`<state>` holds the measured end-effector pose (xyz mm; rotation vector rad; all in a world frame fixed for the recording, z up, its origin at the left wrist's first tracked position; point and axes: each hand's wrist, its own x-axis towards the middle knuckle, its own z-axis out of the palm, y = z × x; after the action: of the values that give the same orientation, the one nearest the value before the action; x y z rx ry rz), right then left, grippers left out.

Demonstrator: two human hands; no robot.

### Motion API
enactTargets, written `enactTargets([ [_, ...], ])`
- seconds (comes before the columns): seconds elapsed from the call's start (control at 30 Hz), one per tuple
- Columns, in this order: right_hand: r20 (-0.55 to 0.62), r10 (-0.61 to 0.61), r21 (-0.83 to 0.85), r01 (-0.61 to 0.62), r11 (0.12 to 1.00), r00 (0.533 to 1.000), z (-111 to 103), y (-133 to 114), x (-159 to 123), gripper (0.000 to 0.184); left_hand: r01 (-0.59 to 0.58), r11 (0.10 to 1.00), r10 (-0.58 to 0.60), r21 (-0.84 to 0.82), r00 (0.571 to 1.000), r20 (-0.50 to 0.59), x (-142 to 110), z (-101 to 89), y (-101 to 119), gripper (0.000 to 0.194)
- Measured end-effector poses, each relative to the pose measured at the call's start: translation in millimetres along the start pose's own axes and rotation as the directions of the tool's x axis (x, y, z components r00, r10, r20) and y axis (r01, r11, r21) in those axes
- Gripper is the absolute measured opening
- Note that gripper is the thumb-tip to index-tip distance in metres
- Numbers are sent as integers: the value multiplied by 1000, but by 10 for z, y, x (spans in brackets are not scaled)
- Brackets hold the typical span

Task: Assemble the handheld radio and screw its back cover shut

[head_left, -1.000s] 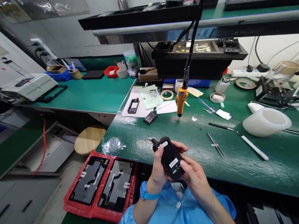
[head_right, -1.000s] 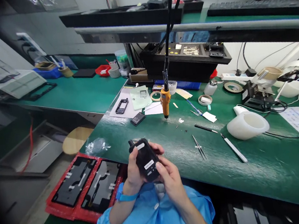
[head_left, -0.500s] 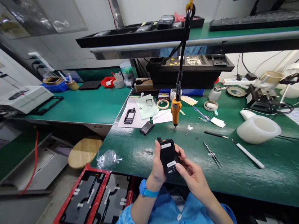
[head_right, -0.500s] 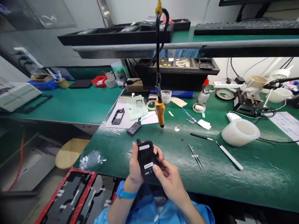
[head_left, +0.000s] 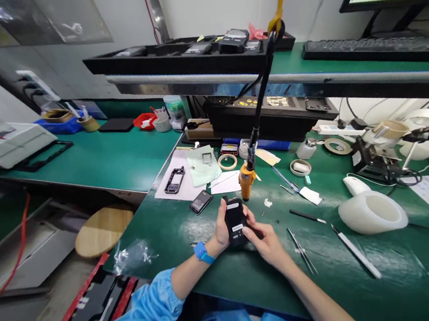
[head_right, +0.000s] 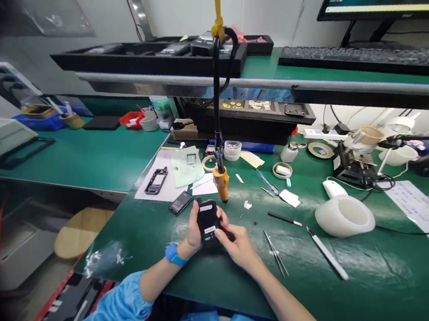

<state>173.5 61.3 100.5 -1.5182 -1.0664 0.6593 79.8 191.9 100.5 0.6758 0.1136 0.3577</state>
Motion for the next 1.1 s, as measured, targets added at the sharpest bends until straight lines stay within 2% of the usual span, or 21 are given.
enactTargets([
  [0.27, 50, 79, 65, -82, 995, 996, 40, 170, -32, 71, 89, 994, -87, -65, 996, 36, -17, -189, -109, 81],
  [0.47, 54, 52, 60, -55, 997, 997, 8, 206, 1, 64, 67, 995, -65, -77, 997, 39, 25, -239, -165, 82],
  [0.77, 29, 3, 17, -3, 1000, 1000, -45, 128, 6, 55, 94, 995, -92, -21, 993, 77, 34, -160, -135, 91],
  [1.1, 4, 11, 28, -11, 1000, 1000, 2, 59, 64, 63, 63, 998, -64, 19, 997, 53, 63, -92, -98, 91],
])
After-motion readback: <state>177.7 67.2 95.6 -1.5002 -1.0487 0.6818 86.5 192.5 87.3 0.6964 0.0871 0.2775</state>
